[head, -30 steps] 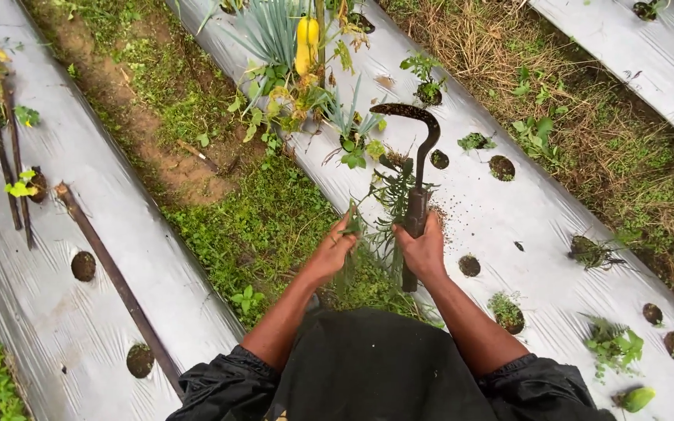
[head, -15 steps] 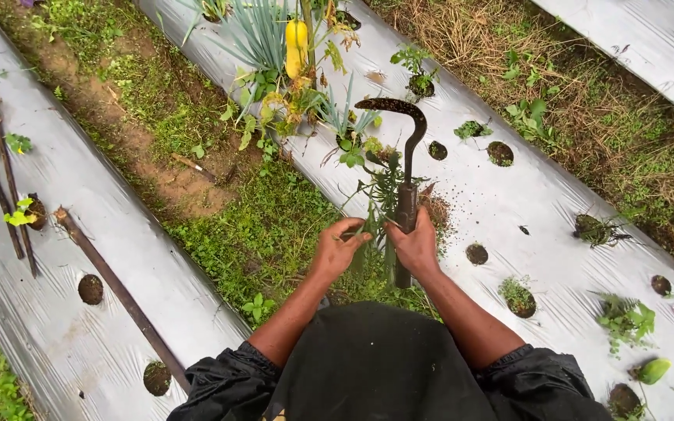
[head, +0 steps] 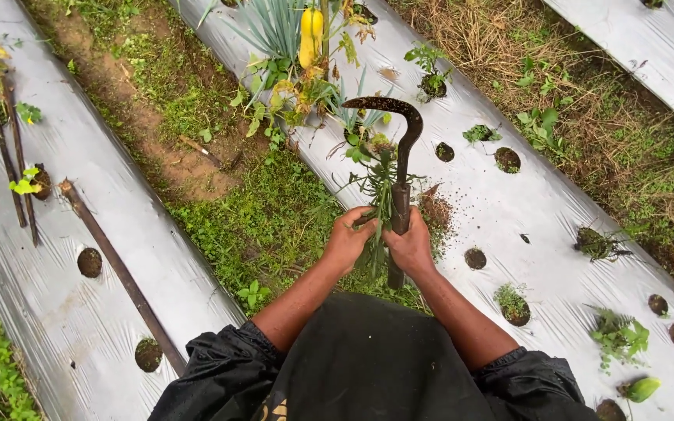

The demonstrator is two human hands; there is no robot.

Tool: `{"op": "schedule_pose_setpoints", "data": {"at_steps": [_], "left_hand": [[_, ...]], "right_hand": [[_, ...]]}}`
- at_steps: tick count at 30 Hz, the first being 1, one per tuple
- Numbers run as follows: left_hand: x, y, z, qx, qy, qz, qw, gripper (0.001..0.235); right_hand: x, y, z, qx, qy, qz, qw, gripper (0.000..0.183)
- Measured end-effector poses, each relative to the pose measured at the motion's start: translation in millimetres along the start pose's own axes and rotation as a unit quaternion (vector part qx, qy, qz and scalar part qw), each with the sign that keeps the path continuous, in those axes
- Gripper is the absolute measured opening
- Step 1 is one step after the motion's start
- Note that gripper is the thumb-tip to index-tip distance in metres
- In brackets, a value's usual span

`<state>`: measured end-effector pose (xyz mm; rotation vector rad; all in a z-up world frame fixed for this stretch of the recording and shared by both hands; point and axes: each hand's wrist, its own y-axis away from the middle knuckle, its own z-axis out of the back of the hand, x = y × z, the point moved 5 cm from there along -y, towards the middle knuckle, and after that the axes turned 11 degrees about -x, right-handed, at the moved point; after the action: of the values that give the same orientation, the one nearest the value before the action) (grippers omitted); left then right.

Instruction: Harvesting vegetables and cutting plant stems using a sickle in an agricultural field.

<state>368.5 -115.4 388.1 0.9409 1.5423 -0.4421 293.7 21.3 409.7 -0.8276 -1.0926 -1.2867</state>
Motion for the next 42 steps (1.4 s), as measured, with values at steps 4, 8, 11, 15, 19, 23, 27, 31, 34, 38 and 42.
{"op": "schedule_pose_setpoints", "data": {"at_steps": [4, 8, 11, 15, 19, 23, 27, 31, 34, 38, 42], "left_hand": [[-1.8, 4.3, -2.8, -0.016, 0.037, 0.033, 0.999, 0.038], [5.9, -0.6, 0.4, -0.042, 0.066, 0.042, 0.996, 0.036], [10.7, -5.9, 4.5, -0.046, 0.067, 0.015, 0.997, 0.031], [37.2, -22.9, 14.7, -0.038, 0.057, 0.006, 0.998, 0.030], [19.0, -17.4, 22.6, -0.030, 0.067, 0.021, 0.997, 0.029], [27.4, -29.9, 42.2, -0.046, 0.049, 0.004, 0.998, 0.028], [7.0, -17.3, 43.4, -0.050, 0.032, 0.007, 0.998, 0.031], [13.4, -11.1, 33.0, -0.032, 0.000, -0.011, 0.999, 0.037], [17.3, -11.4, 32.2, -0.013, -0.012, -0.026, 0.999, 0.041], [5.1, -6.5, 34.1, 0.003, -0.004, -0.015, 1.000, 0.052], [12.7, -6.8, 39.1, -0.002, -0.027, 0.006, 1.000, 0.063]], "right_hand": [[-6.6, -1.7, -4.1, 0.032, -0.009, 0.013, 0.999, 0.033], [-19.9, -7.0, -9.3, 0.049, -0.006, 0.036, 0.998, 0.030], [-20.7, -5.1, -12.6, 0.060, -0.009, 0.043, 0.997, 0.029], [-27.2, -5.9, -15.7, 0.072, -0.010, 0.040, 0.997, 0.029], [-17.7, 1.9, -18.1, 0.080, -0.016, 0.037, 0.996, 0.030], [-15.9, 1.4, -14.9, 0.035, 0.009, 0.039, 0.999, 0.029], [13.3, 3.2, -13.9, 0.031, -0.030, 0.038, 0.998, 0.031], [-4.1, -7.1, -17.0, 0.008, -0.024, 0.065, 0.998, 0.039], [-16.0, -11.4, -18.5, 0.003, -0.025, 0.073, 0.997, 0.039], [-16.0, -8.8, -17.2, -0.011, -0.033, 0.071, 0.997, 0.038], [-4.3, -3.9, -17.2, -0.018, -0.047, 0.063, 0.997, 0.036]]}}
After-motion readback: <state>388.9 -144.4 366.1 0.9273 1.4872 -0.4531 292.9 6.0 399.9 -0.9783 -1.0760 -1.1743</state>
